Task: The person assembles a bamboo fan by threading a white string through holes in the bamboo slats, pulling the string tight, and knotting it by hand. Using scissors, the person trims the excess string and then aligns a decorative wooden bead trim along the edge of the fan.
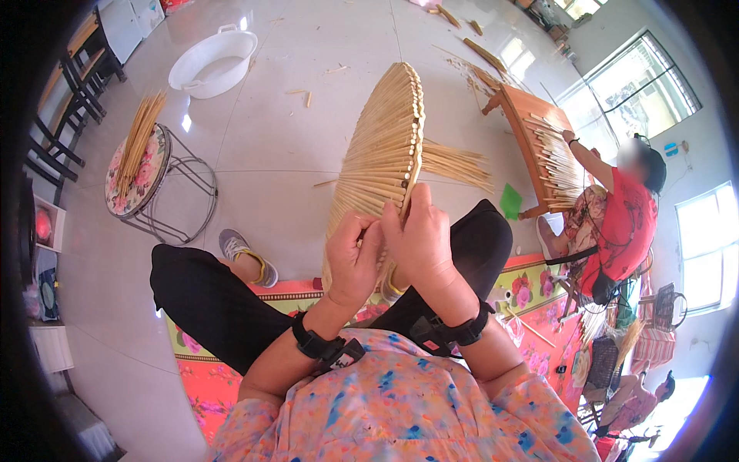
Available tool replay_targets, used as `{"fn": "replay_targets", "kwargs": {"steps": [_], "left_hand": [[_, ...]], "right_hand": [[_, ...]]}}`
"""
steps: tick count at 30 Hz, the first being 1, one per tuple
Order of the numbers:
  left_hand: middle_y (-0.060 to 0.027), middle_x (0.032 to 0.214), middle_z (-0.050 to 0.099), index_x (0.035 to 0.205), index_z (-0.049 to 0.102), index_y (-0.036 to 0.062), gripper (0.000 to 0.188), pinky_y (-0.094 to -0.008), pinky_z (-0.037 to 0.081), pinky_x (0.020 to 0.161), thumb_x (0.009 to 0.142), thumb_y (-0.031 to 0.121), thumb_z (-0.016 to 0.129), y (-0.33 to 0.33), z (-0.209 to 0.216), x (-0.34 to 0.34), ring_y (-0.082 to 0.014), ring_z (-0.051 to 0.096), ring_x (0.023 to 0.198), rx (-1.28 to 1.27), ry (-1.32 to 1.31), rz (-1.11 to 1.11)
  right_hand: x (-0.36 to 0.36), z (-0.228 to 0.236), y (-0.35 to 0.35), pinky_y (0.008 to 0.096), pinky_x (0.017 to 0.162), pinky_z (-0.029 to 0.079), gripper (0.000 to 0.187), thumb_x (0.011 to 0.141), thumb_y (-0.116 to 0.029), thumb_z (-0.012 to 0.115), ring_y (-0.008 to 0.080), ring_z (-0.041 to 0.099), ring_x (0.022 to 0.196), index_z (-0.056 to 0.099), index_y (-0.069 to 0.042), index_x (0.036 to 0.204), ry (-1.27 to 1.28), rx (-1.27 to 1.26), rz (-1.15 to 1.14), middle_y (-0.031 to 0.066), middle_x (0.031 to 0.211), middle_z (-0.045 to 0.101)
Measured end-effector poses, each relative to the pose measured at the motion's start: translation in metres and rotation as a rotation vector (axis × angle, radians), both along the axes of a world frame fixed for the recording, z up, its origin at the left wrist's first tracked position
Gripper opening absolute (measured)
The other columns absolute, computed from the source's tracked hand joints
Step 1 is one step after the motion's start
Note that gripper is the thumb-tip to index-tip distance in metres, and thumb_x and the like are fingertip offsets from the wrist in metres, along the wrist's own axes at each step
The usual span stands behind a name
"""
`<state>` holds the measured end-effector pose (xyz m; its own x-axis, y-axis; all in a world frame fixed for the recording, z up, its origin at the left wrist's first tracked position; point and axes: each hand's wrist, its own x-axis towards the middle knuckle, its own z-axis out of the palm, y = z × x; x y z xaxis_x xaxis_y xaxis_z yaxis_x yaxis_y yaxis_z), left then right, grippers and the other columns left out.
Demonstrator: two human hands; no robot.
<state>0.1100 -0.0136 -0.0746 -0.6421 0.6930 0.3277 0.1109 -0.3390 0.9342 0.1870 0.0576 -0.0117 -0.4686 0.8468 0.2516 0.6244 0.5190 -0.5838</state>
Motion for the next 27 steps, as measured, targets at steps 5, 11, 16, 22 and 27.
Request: {"fn": "replay_targets", "kwargs": {"steps": [5, 11, 16, 22, 27], "left_hand": [[-0.0031, 0.078, 0.056, 0.09, 0.061, -0.0004, 0.006, -0.028, 0.044, 0.067, 0.093, 0.004, 0.06, -0.01, -0.003, -0.014, -0.0113, 0.052, 0.071, 0.015, 0.05, 0.09], [-0.0035, 0.092, 0.06, 0.091, 0.055, 0.0072, 0.019, -0.0259, 0.044, 0.066, 0.101, 0.023, 0.053, -0.057, 0.029, -0.133, -0.0118, 0.057, 0.077, 0.276, -0.43, 0.497], [-0.012, 0.1, 0.064, 0.104, 0.056, 0.0012, 0.02, -0.0235, 0.048, 0.059, 0.102, 0.021, 0.053, -0.087, 0.052, -0.152, -0.0162, 0.064, 0.078, 0.421, -0.731, -0.035], [-0.0131, 0.094, 0.063, 0.102, 0.057, -0.0057, 0.021, -0.0283, 0.055, 0.073, 0.096, 0.014, 0.06, -0.24, 0.055, -0.309, -0.0197, 0.063, 0.081, 0.287, -0.276, 0.862], [-0.008, 0.086, 0.064, 0.098, 0.059, 0.0004, 0.007, -0.0265, 0.053, 0.064, 0.095, 0.006, 0.059, -0.121, 0.069, -0.156, -0.017, 0.066, 0.072, 0.016, -0.202, 0.265]], "right_hand": [[-0.003, -0.003, -0.001, 0.0502, 0.054, 0.049, 0.029, 0.088, -0.019, 0.062, 0.0446, 0.06, 0.057, 0.043, 0.001, 0.093, -0.091, 0.068, 0.017, 0.0232, 0.061, 0.058], [0.013, -0.004, 0.017, 0.0518, 0.057, 0.049, 0.026, 0.089, -0.017, 0.061, 0.0451, 0.059, 0.06, 0.042, 0.001, 0.09, -0.106, 0.087, -0.049, 0.0224, 0.061, 0.058], [0.003, 0.001, 0.013, 0.0496, 0.056, 0.048, 0.026, 0.087, -0.015, 0.063, 0.0452, 0.059, 0.061, 0.042, -0.001, 0.088, -0.046, 0.083, 0.059, 0.0223, 0.062, 0.058], [0.012, 0.005, 0.007, 0.041, 0.054, 0.048, 0.022, 0.086, -0.013, 0.065, 0.0347, 0.06, 0.056, 0.047, 0.001, 0.086, 0.044, -0.044, 0.107, 0.0191, 0.067, 0.058], [0.019, 0.0, 0.007, 0.0335, 0.053, 0.049, 0.019, 0.084, -0.012, 0.066, 0.0237, 0.06, 0.054, 0.055, 0.003, 0.086, 0.123, -0.074, 0.093, 0.0173, 0.078, 0.058]]}}
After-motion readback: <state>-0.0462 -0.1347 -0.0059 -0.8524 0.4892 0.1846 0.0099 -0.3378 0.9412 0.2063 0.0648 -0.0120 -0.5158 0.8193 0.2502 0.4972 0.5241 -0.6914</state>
